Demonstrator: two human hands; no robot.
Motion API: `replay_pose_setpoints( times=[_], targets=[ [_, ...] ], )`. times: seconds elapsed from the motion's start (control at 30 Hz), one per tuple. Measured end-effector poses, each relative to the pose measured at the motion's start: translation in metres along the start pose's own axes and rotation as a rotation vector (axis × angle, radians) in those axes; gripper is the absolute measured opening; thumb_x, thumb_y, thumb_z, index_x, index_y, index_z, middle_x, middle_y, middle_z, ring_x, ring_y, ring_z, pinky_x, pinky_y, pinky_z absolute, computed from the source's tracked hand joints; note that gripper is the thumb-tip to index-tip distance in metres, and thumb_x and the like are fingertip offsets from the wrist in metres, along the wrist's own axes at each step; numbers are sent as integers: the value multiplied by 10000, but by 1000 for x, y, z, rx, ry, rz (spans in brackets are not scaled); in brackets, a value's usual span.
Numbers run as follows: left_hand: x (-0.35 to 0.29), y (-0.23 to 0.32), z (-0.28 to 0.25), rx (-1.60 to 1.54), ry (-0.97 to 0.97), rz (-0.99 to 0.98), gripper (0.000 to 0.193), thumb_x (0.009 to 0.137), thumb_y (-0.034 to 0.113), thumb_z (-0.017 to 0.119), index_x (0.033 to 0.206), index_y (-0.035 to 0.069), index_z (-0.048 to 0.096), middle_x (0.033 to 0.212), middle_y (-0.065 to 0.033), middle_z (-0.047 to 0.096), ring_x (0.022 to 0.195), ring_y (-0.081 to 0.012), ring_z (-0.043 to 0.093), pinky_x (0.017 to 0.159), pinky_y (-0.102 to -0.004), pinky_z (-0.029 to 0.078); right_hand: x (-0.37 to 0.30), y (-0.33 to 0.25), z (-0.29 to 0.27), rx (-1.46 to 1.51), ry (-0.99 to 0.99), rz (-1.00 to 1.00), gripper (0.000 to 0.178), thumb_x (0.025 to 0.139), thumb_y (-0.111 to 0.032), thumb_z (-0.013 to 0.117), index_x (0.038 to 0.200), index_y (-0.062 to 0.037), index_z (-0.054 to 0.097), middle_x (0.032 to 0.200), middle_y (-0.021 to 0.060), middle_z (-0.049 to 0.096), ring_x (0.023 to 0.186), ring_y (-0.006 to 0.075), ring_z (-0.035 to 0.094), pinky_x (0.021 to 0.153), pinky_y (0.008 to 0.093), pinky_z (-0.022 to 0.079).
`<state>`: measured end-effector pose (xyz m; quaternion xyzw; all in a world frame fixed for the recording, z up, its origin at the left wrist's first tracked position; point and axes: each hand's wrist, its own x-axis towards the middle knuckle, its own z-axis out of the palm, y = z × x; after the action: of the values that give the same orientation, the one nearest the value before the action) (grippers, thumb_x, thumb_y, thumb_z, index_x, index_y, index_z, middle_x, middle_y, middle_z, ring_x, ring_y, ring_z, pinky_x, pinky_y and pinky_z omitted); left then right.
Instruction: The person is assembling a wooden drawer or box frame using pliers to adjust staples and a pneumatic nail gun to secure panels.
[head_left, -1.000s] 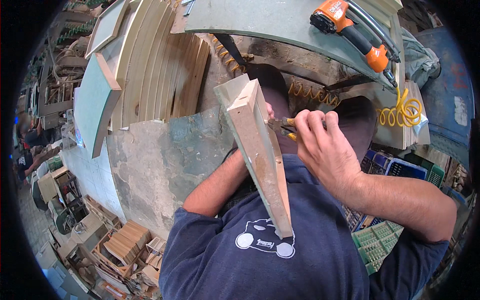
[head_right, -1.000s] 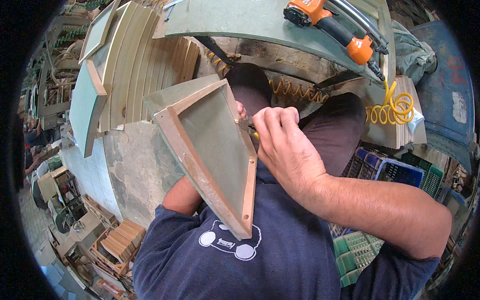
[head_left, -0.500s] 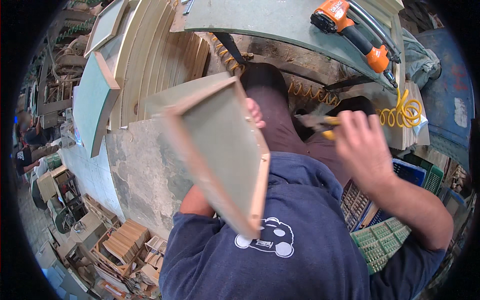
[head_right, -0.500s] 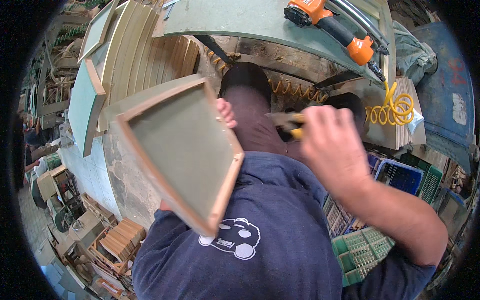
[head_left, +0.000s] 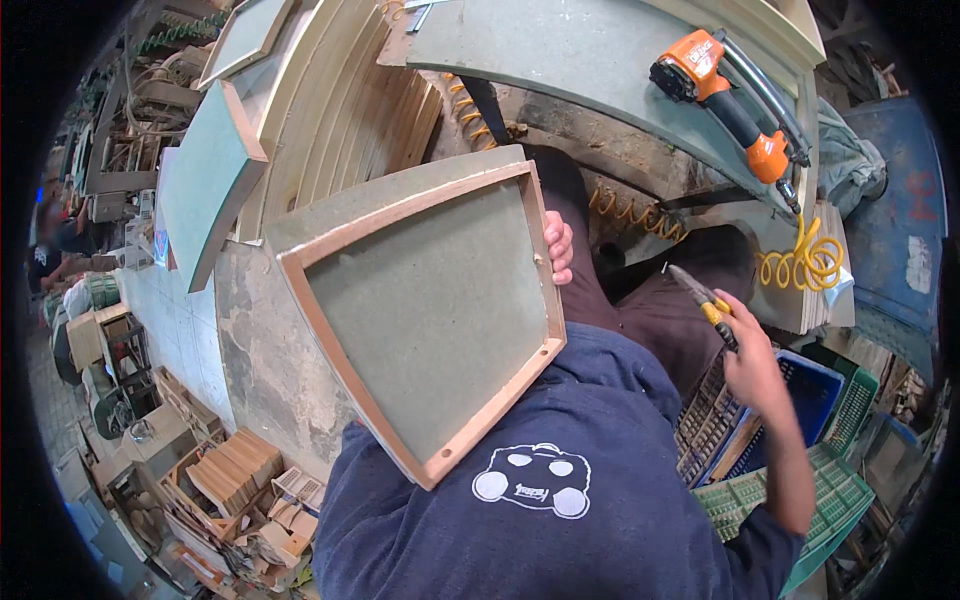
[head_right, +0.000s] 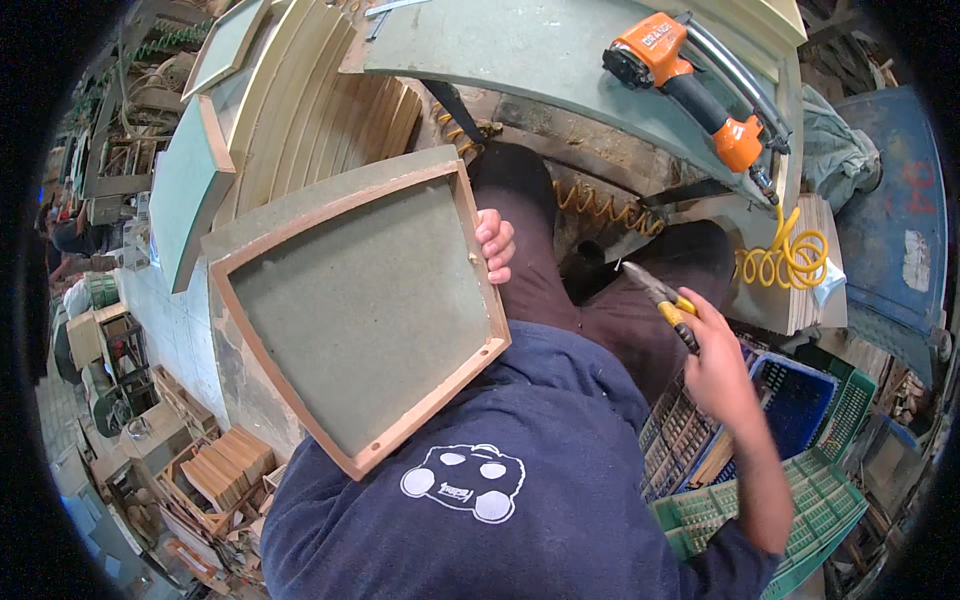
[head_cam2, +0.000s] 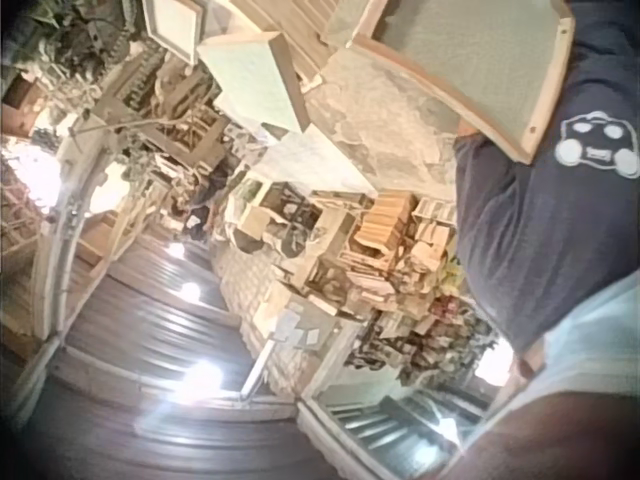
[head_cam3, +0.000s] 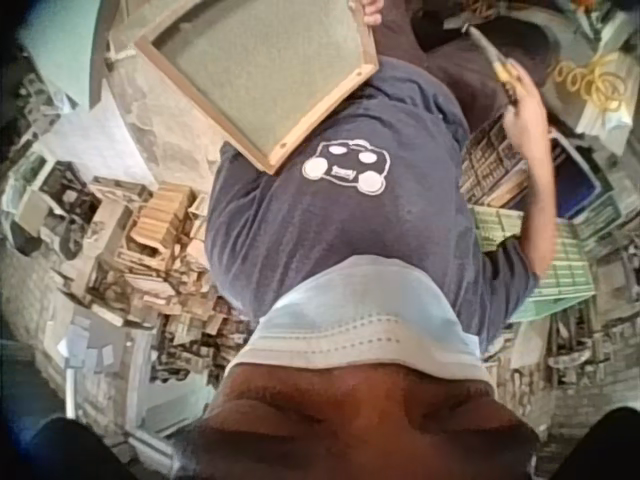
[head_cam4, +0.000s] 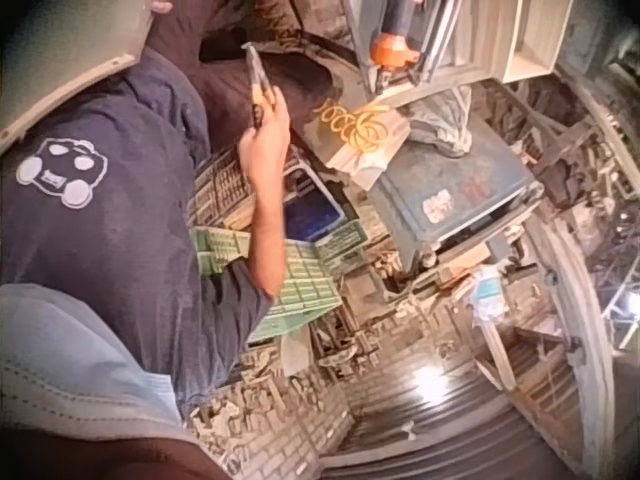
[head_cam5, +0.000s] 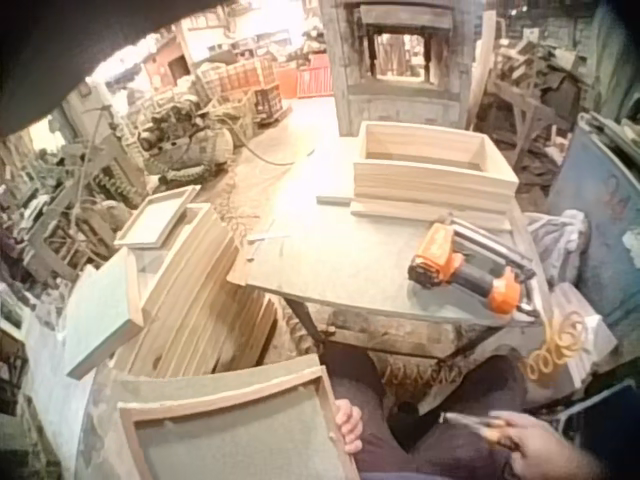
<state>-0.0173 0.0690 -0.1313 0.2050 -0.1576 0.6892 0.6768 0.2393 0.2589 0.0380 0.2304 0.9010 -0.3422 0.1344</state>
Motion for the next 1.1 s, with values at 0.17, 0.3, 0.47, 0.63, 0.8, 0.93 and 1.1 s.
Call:
replay_pose_setpoints(
  times=[0.17,0.3,0.47,0.63,0.8,0.93,1.1],
  targets=[
    [9,-8,-15,-170,-48,-32,236,917,252,523,980,29,479,924,-87,467,888,-229,494,806,-398,450,-20,39,23,296,182,234,207,744,63,436,873,48,596,838,145,595,689,238,578,662,305,453],
    [-1,-5,-13,-152,21,-58,237,931,241,478,1016,20,474,948,-108,491,891,-256,520,786,-425,454,-37,80,51,3,237,128,270,713,75,498,978,26,493,992,207,521,987,395,528,847,419,429],
    [21,-9,-16,-233,81,-148,297,931,258,467,1098,13,470,966,-132,523,879,-263,532,780,-421,455,-55,69,67,-115,140,159,631,730,-97,670,1266,-17,347,1198,192,455,1135,371,464,902,424,407],
    [23,-21,-20,-219,115,-154,466,899,395,475,1154,5,461,1034,-166,539,948,-281,549,823,-449,433,-47,55,41,-189,-16,255,801,715,-326,746,1341,-49,331,1323,178,377,1198,364,423,957,456,386],
    [27,-22,8,-194,204,-145,601,875,496,476,1234,15,443,1083,-183,552,990,-278,567,859,-466,411,-6,15,36,-23,200,80,738,728,-290,748,1328,-47,394,1286,186,437,1184,340,455,960,435,394],
    [25,-37,37,43,482,-125,592,890,462,477,1278,21,412,1134,-176,535,1028,-266,556,882,-434,424,32,-44,60,864,262,0,600,749,-170,748,1268,-52,472,1178,112,551,1099,201,518,926,345,422],
    [23,-55,85,382,817,-99,589,908,421,478,1333,27,373,1199,-167,513,1075,-251,543,911,-393,439,62,-74,82,901,311,-21,291,773,-49,718,1013,-29,556,917,-5,566,818,65,542,738,212,462]
  ],
)
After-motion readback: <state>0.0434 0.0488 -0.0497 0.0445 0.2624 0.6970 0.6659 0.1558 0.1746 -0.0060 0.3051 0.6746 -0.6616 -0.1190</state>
